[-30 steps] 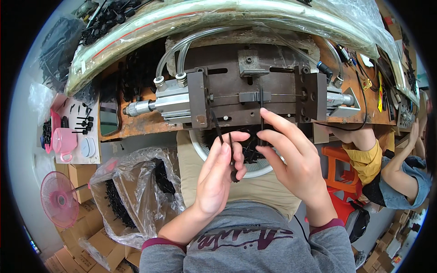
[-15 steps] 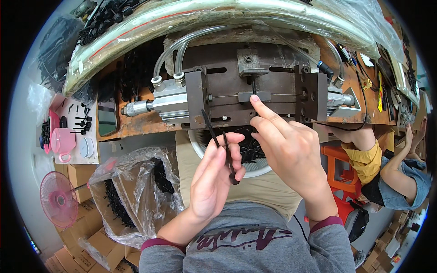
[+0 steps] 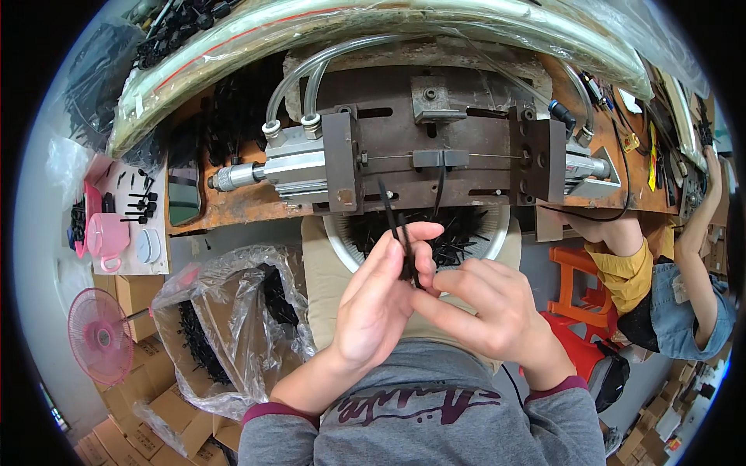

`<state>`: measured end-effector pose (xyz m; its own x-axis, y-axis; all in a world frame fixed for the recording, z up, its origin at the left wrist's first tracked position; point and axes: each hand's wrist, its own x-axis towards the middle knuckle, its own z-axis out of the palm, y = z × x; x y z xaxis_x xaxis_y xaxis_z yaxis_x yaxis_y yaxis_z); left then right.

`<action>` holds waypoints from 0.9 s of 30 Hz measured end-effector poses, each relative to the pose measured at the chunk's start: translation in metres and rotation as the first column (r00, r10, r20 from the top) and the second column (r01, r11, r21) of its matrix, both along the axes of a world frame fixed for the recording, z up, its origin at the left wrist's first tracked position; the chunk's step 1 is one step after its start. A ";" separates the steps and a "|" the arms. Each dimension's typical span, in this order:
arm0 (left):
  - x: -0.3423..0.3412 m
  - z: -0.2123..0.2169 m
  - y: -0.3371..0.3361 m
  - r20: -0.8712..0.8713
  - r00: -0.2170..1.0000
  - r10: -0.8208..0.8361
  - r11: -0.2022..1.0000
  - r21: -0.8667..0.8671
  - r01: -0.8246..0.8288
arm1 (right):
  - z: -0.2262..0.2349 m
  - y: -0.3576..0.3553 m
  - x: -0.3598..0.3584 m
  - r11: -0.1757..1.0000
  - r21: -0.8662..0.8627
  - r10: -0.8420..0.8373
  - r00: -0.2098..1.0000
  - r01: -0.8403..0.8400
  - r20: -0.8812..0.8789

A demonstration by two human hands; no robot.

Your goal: Using a pneumatic assembly machine to combine cable tie components.

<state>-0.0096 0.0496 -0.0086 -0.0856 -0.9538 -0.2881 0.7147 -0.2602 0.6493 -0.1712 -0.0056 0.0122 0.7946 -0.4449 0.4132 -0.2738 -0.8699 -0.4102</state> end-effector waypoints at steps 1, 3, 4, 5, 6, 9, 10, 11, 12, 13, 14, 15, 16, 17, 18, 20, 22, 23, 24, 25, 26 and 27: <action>-0.001 0.001 -0.001 0.028 1.000 -0.011 1.000 0.008 0.010 | -0.001 0.000 -0.001 0.998 0.057 -0.009 0.998 0.006 0.061; 0.001 -0.004 -0.002 0.116 0.993 -0.012 1.000 -0.020 0.015 | -0.002 0.001 -0.004 0.985 0.171 -0.037 0.983 0.006 0.180; -0.001 -0.007 -0.002 0.171 0.985 0.026 0.999 -0.038 -0.020 | -0.002 -0.001 -0.002 0.985 0.153 -0.107 0.973 0.076 0.206; -0.003 -0.009 -0.002 0.224 0.972 0.065 0.997 -0.058 -0.054 | -0.003 -0.004 0.001 0.980 0.137 -0.176 0.956 0.147 0.233; -0.004 -0.011 -0.002 0.277 0.955 0.105 0.993 -0.080 -0.086 | -0.003 -0.008 0.003 0.968 0.124 -0.243 0.934 0.217 0.261; -0.002 -0.013 0.001 0.355 0.920 0.165 0.982 -0.147 -0.120 | -0.019 -0.026 0.003 0.960 0.043 -0.281 0.944 0.277 0.174; -0.001 -0.011 0.001 0.374 0.910 0.180 0.980 -0.154 -0.130 | -0.023 -0.029 0.005 0.955 -0.009 -0.291 0.945 0.296 0.149; 0.000 -0.008 0.001 0.363 0.912 0.191 0.979 -0.131 -0.153 | -0.022 -0.030 0.005 0.953 -0.050 -0.292 0.949 0.299 0.114; 0.002 -0.007 0.001 0.349 0.923 0.163 0.983 -0.135 -0.123 | -0.022 -0.031 0.006 0.949 -0.090 -0.295 0.952 0.301 0.079; 0.005 -0.006 0.002 0.340 0.930 0.140 0.986 -0.138 -0.098 | -0.022 -0.032 0.008 0.947 -0.128 -0.292 0.955 0.296 0.046; 0.007 -0.005 0.002 0.330 0.937 0.116 0.987 -0.141 -0.072 | -0.021 -0.031 0.009 0.938 -0.136 -0.320 0.947 0.320 0.018; 0.009 -0.005 0.003 0.291 0.953 0.081 0.990 -0.134 -0.043 | -0.019 -0.030 0.010 0.928 -0.145 -0.349 0.937 0.344 -0.010; 0.011 -0.004 0.004 0.290 0.955 0.062 0.992 -0.127 -0.026 | -0.017 -0.030 0.011 0.917 -0.157 -0.376 0.926 0.366 -0.039; 0.012 -0.003 0.005 0.289 0.956 0.043 0.993 -0.120 -0.008 | -0.015 -0.030 0.013 0.915 -0.159 -0.381 0.924 0.371 -0.040; 0.012 -0.001 0.005 0.288 0.958 0.023 0.993 -0.114 0.010 | -0.013 -0.032 0.015 0.912 -0.161 -0.387 0.921 0.376 -0.041; 0.009 0.002 0.004 0.347 0.938 0.025 0.985 -0.170 0.037 | -0.011 -0.033 0.016 0.910 -0.160 -0.396 0.917 0.383 -0.057; 0.009 0.005 0.004 0.355 0.935 0.014 0.975 -0.213 0.066 | -0.009 -0.033 0.016 0.910 -0.155 -0.398 0.914 0.384 -0.080; 0.011 0.006 0.004 0.334 0.943 0.000 0.970 -0.231 0.081 | -0.009 -0.033 0.016 0.909 -0.154 -0.403 0.911 0.388 -0.086; 0.012 0.007 0.005 0.313 0.950 -0.014 0.964 -0.248 0.096 | -0.009 -0.032 0.016 0.907 -0.153 -0.407 0.909 0.391 -0.091; 0.013 0.010 0.004 0.369 0.929 0.029 0.963 -0.258 0.073 | -0.008 -0.033 0.016 0.906 -0.154 -0.411 0.907 0.395 -0.094; 0.014 0.014 0.004 0.423 0.903 0.072 0.961 -0.271 0.050 | -0.008 -0.033 0.016 0.910 -0.166 -0.398 0.912 0.380 -0.095; 0.015 0.016 0.004 0.474 0.873 0.115 0.958 -0.284 0.028 | -0.010 -0.033 0.015 0.914 -0.179 -0.385 0.918 0.365 -0.096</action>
<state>0.0059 0.0536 0.0078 0.0391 -0.9992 -0.0098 0.3001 0.0024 0.9539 -0.1562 -0.0384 0.0026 0.6317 -0.6595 0.4075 -0.6332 -0.7422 -0.2196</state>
